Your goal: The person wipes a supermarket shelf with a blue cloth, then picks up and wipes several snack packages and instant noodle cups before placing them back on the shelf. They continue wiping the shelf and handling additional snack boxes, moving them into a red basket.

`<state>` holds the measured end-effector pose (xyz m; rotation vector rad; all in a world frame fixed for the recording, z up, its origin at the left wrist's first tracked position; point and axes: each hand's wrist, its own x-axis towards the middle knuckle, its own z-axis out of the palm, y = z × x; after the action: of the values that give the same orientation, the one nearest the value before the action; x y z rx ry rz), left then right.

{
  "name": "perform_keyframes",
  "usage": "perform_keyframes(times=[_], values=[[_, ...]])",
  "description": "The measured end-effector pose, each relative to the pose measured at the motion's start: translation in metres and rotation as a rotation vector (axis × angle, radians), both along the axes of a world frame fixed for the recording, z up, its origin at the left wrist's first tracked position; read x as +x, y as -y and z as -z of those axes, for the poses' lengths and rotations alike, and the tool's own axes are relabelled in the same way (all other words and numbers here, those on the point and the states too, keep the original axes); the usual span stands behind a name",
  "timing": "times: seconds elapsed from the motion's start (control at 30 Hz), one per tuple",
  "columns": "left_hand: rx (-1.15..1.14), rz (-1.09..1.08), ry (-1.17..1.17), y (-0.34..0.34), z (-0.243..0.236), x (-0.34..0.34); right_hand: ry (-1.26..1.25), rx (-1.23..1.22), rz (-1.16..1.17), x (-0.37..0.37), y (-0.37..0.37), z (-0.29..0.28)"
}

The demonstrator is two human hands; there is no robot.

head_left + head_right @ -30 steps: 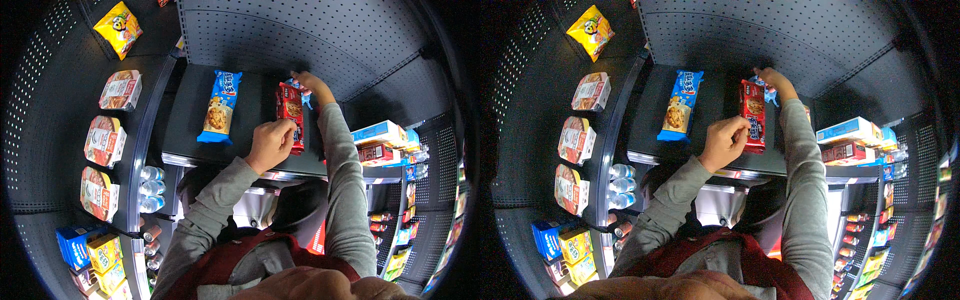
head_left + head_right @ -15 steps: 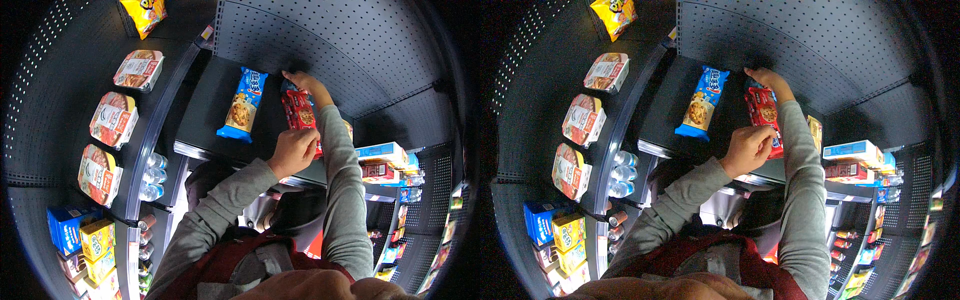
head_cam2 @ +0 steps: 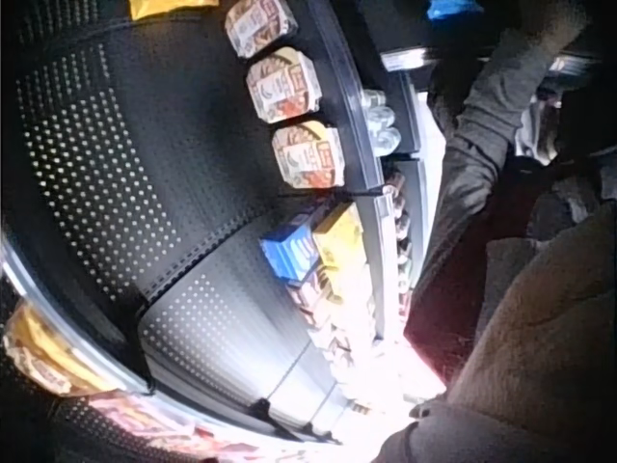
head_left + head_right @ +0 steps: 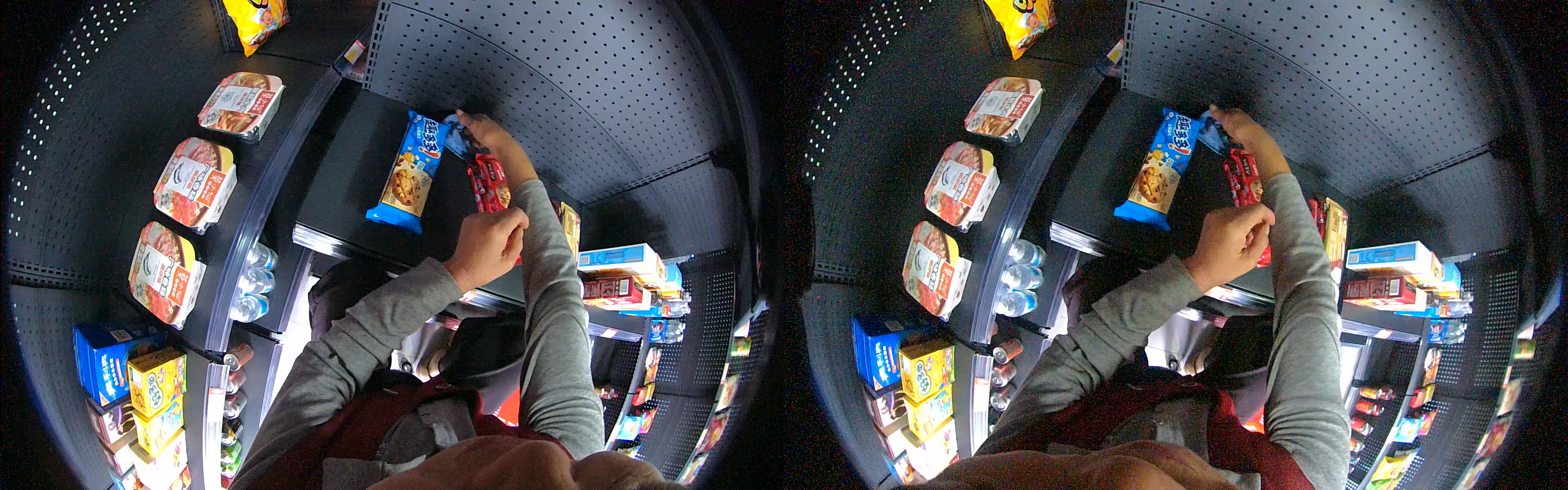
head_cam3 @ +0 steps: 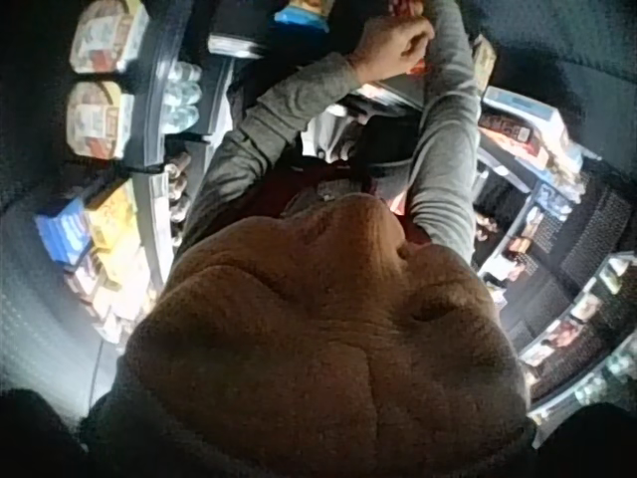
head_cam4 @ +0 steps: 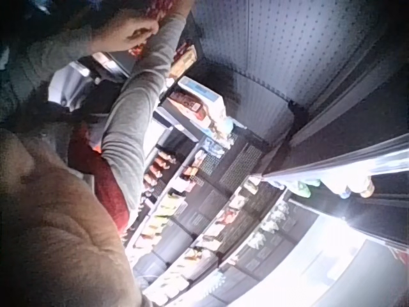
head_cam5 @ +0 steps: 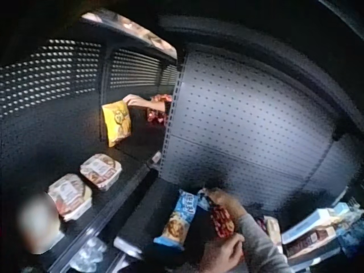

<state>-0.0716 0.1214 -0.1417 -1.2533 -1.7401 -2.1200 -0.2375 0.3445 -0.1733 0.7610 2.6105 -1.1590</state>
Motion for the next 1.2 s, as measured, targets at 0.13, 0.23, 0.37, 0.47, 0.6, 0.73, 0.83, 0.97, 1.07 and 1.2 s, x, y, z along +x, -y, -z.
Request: perform_keyframes(times=[0.13, 0.23, 0.37, 0.47, 0.6, 0.73, 0.83, 0.97, 1.07, 1.2], values=[[-0.005, 0.0, 0.003, 0.002, -0.001, 0.0, -0.051, -0.23, -0.012, -0.002, 0.012, -0.007], [0.057, -0.034, 0.002, 0.004, -0.004, -0.002, -0.08, -0.238, -0.056, -0.007, 0.02, -0.009], [0.15, -0.083, 0.043, 0.009, -0.007, -0.007, -0.089, -0.275, -0.067, -0.02, 0.034, -0.006], [0.182, -0.109, 0.074, 0.014, -0.01, -0.009, -0.103, -0.225, -0.113, -0.029, 0.051, -0.01], [0.238, -0.161, 0.08, 0.02, -0.016, -0.012, -0.047, -0.201, -0.272, -0.043, 0.079, -0.024], [0.262, -0.118, 0.124, 0.026, -0.022, -0.012, 0.049, 0.17, -0.369, -0.063, 0.099, -0.034], [0.291, -0.143, 0.077, 0.029, -0.025, -0.013, 0.059, 0.278, -0.503, -0.074, 0.11, -0.034], [0.336, -0.19, 0.072, 0.032, -0.027, -0.014, 0.051, 0.291, -0.632, -0.079, 0.145, -0.024], [0.367, -0.204, 0.098, 0.033, -0.027, -0.017, 0.081, 0.485, -0.768, -0.078, 0.172, -0.024], [0.328, -0.213, 0.091, 0.035, -0.025, -0.018, -0.001, 0.79, -0.926, -0.064, 0.205, -0.019]])
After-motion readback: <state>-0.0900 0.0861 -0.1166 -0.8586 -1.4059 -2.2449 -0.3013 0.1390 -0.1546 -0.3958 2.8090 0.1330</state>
